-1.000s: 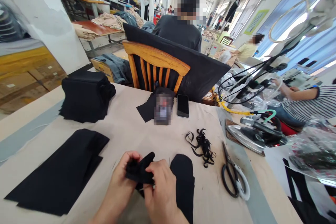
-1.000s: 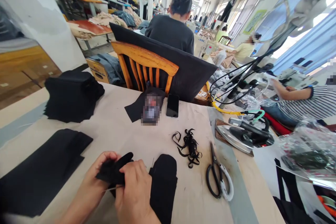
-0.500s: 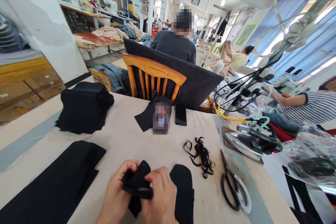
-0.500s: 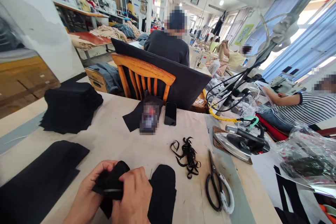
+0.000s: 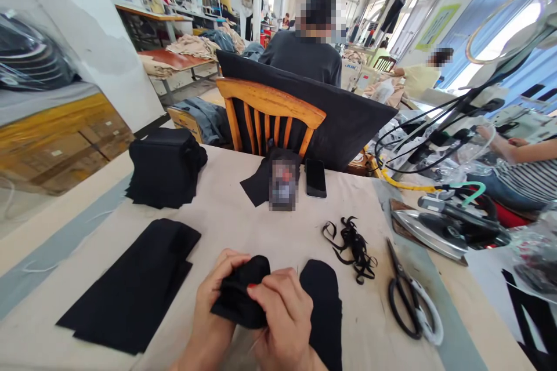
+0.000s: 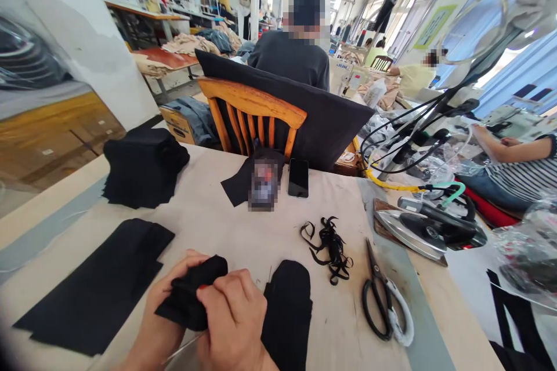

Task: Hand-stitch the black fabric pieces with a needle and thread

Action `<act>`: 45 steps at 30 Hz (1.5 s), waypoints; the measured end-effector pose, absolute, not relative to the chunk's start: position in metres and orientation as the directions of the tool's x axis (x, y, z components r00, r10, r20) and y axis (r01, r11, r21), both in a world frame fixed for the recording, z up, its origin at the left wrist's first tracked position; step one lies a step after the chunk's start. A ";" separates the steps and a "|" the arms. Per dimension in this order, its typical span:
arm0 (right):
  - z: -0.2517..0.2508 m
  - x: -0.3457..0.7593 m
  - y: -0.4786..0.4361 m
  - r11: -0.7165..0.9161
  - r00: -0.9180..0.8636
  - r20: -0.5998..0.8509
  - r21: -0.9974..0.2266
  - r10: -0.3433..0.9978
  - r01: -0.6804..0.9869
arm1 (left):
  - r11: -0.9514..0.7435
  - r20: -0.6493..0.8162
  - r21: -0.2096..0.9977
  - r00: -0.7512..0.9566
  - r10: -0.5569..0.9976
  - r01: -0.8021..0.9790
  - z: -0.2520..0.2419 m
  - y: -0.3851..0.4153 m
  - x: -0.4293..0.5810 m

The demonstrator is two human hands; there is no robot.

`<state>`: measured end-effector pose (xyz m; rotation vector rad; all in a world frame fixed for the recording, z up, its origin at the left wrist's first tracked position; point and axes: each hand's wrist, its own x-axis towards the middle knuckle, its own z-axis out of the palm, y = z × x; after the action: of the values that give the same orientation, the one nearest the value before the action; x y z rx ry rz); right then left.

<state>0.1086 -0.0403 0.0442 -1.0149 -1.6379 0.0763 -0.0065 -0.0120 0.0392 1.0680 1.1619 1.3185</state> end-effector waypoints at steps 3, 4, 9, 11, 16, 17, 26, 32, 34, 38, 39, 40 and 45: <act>0.046 0.109 -0.039 0.611 0.038 0.748 -0.569 0.662 0.551 | 0.020 -0.030 0.976 -0.043 0.999 -0.219 0.042 -0.010 -0.004; 0.046 0.109 -0.038 0.586 0.049 0.730 -0.584 0.681 0.561 | 0.027 -0.036 0.971 -0.034 0.999 -0.236 0.042 -0.010 -0.003; 0.051 0.114 -0.036 0.512 0.031 0.679 -0.582 0.734 0.632 | 0.002 -0.008 0.969 -0.023 1.000 -0.248 0.049 -0.009 -0.003; 0.051 0.113 -0.037 0.526 0.041 0.687 -0.592 0.726 0.611 | -0.016 0.011 0.977 -0.026 1.000 -0.214 0.052 -0.009 -0.005; 0.046 0.107 -0.041 0.530 0.041 0.670 -0.622 0.741 0.577 | -0.062 0.044 0.989 -0.134 0.990 -0.134 0.050 -0.011 -0.011; 0.046 0.107 -0.041 0.523 0.043 0.662 -0.628 0.749 0.576 | -0.058 0.041 0.992 -0.148 0.988 -0.112 0.048 -0.012 -0.012; 0.051 0.110 -0.037 0.536 0.028 0.682 -0.599 0.731 0.595 | -0.116 0.119 0.992 -0.066 0.991 0.054 0.045 -0.014 -0.011; 0.049 0.107 -0.040 0.480 0.087 0.566 -0.762 0.820 0.433 | 0.044 -0.040 0.990 0.032 0.999 -0.135 0.043 -0.019 -0.014; 0.050 0.109 -0.040 0.478 0.099 0.563 -0.772 0.821 0.419 | -0.012 0.013 0.994 0.012 1.000 -0.108 0.044 -0.020 -0.014; 0.052 0.113 -0.034 0.434 0.165 0.533 -0.803 0.830 0.409 | -0.065 0.064 0.997 -0.011 0.998 -0.040 0.050 -0.022 -0.014; 0.053 0.115 -0.031 0.409 0.188 0.509 -0.822 0.840 0.395 | -0.029 0.030 0.999 0.013 0.999 -0.045 0.051 -0.022 -0.014; 0.053 0.116 -0.029 0.382 0.205 0.476 -0.847 0.855 0.369 | 0.031 -0.027 0.997 0.052 0.998 -0.076 0.051 -0.022 -0.015; 0.059 0.125 -0.023 0.130 0.069 0.132 -0.991 0.989 0.033 | 0.495 -0.444 0.773 0.219 0.869 -0.397 0.053 -0.022 -0.019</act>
<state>0.1247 -0.0226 0.0587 -1.1648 -1.2368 1.0466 -0.0186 -0.0215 0.0534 0.5711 0.9965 0.9443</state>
